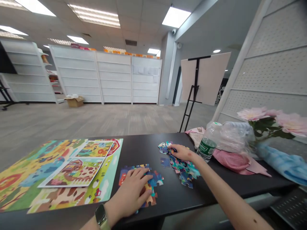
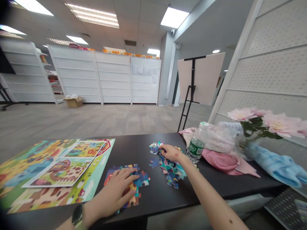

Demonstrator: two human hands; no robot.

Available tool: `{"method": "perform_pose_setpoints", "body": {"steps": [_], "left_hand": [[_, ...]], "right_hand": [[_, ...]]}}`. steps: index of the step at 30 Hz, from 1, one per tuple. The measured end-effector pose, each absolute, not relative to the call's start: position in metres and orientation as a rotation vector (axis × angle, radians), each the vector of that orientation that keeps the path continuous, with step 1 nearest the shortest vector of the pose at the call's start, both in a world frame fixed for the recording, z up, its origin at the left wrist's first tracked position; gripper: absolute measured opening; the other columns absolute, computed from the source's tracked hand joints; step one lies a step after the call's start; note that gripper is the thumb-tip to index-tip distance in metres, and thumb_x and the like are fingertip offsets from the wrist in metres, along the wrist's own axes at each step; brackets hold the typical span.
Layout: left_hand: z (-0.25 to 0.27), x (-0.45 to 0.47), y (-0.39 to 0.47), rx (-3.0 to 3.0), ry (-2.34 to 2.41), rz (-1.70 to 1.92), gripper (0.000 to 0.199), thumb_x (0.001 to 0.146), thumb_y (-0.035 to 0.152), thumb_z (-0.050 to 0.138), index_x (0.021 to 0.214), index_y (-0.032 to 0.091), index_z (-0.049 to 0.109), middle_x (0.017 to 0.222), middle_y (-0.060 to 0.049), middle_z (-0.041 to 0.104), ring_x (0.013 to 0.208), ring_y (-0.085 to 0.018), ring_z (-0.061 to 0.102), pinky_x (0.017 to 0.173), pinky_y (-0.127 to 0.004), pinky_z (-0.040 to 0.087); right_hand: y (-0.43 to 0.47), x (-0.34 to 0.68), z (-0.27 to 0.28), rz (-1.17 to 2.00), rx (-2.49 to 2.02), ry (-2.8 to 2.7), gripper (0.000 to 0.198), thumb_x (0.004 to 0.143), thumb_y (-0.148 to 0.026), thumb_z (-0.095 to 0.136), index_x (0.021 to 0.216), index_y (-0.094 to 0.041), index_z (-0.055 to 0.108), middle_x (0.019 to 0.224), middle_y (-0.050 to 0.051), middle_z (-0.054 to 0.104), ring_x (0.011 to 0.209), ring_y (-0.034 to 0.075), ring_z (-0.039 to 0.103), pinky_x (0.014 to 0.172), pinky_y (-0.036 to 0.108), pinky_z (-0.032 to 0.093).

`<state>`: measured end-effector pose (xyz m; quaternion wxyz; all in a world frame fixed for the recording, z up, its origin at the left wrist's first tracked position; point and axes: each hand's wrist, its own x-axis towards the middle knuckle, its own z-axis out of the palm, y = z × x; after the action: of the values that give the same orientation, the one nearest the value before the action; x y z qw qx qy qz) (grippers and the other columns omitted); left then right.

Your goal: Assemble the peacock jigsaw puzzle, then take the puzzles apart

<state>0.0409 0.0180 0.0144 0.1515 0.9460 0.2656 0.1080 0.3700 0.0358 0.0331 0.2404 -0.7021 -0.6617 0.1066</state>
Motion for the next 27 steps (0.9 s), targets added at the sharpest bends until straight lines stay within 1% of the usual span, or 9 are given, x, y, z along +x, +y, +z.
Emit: {"method": "perform_pose_setpoints", "body": {"steps": [5,7,9,11,13,14,15,20,27], "left_hand": [[0.009,0.038,0.020,2.689,0.725,0.405,0.038,0.097,0.039,0.053,0.134,0.029,0.057,0.147,-0.007,0.051,0.137,-0.030,0.043,0.111,-0.050,0.033],[0.006,0.037,0.020,2.680,0.719,0.441,0.038,0.096,0.040,0.055,0.132,0.029,0.057,0.147,-0.008,0.050,0.136,-0.030,0.042,0.111,-0.050,0.032],[0.005,0.036,0.019,2.668,0.747,0.485,0.037,0.095,0.040,0.057,0.130,0.029,0.059,0.143,-0.008,0.050,0.133,-0.030,0.043,0.109,-0.050,0.034],[0.005,0.036,0.017,2.660,0.796,0.512,0.036,0.093,0.041,0.058,0.128,0.030,0.061,0.132,-0.009,0.052,0.124,-0.031,0.047,0.104,-0.048,0.039],[0.006,0.036,0.016,2.660,0.835,0.511,0.035,0.092,0.041,0.059,0.126,0.030,0.062,0.120,-0.008,0.053,0.115,-0.030,0.049,0.099,-0.046,0.042],[0.006,0.036,0.015,2.665,0.844,0.507,0.036,0.092,0.042,0.059,0.126,0.030,0.062,0.117,-0.008,0.053,0.112,-0.030,0.050,0.097,-0.045,0.043],[0.006,0.036,0.015,2.671,0.845,0.505,0.037,0.092,0.043,0.059,0.127,0.030,0.062,0.115,-0.008,0.053,0.111,-0.030,0.049,0.097,-0.045,0.043],[0.007,0.035,0.017,2.701,0.827,0.524,0.039,0.092,0.046,0.059,0.128,0.031,0.062,0.115,-0.009,0.053,0.109,-0.030,0.049,0.094,-0.047,0.044],[0.008,0.034,0.016,2.688,0.828,0.506,0.039,0.091,0.046,0.060,0.126,0.030,0.063,0.114,-0.009,0.053,0.110,-0.031,0.049,0.094,-0.047,0.043]], "right_hand": [[0.046,0.374,0.051,0.391,-1.970,-1.791,0.043,0.051,-0.007,0.068,0.090,-0.023,0.078,0.076,-0.002,0.073,0.067,0.017,0.065,0.068,0.025,0.048],[0.041,0.371,0.060,0.388,-1.960,-1.754,0.027,0.050,-0.009,0.071,0.074,-0.020,0.076,0.063,-0.003,0.067,0.063,0.017,0.062,0.065,0.026,0.046],[0.033,0.358,0.063,0.400,-1.917,-1.709,0.010,0.056,-0.018,0.073,0.066,-0.018,0.071,0.057,-0.003,0.063,0.061,0.017,0.061,0.064,0.027,0.046],[0.023,0.334,0.056,0.437,-1.848,-1.659,0.018,0.068,-0.031,0.070,0.078,-0.017,0.072,0.062,-0.001,0.065,0.061,0.016,0.061,0.062,0.026,0.048],[0.015,0.303,0.040,0.485,-1.780,-1.615,0.036,0.078,-0.038,0.061,0.105,-0.016,0.069,0.070,-0.001,0.068,0.062,0.015,0.063,0.058,0.025,0.049],[0.012,0.288,0.030,0.504,-1.753,-1.603,0.041,0.080,-0.038,0.059,0.113,-0.016,0.066,0.073,-0.001,0.069,0.064,0.015,0.065,0.058,0.025,0.050],[0.010,0.275,0.020,0.515,-1.737,-1.593,0.041,0.080,-0.038,0.058,0.113,-0.016,0.066,0.074,0.000,0.070,0.065,0.016,0.066,0.057,0.025,0.050],[0.012,0.251,-0.005,0.467,-1.779,-1.564,0.026,0.075,-0.037,0.062,0.090,-0.017,0.070,0.063,-0.001,0.067,0.060,0.017,0.064,0.057,0.026,0.048],[0.010,0.258,0.003,0.299,-1.957,-1.600,0.024,0.074,-0.042,0.066,0.071,-0.018,0.067,0.060,0.000,0.066,0.057,0.017,0.061,0.054,0.025,0.039]]}}
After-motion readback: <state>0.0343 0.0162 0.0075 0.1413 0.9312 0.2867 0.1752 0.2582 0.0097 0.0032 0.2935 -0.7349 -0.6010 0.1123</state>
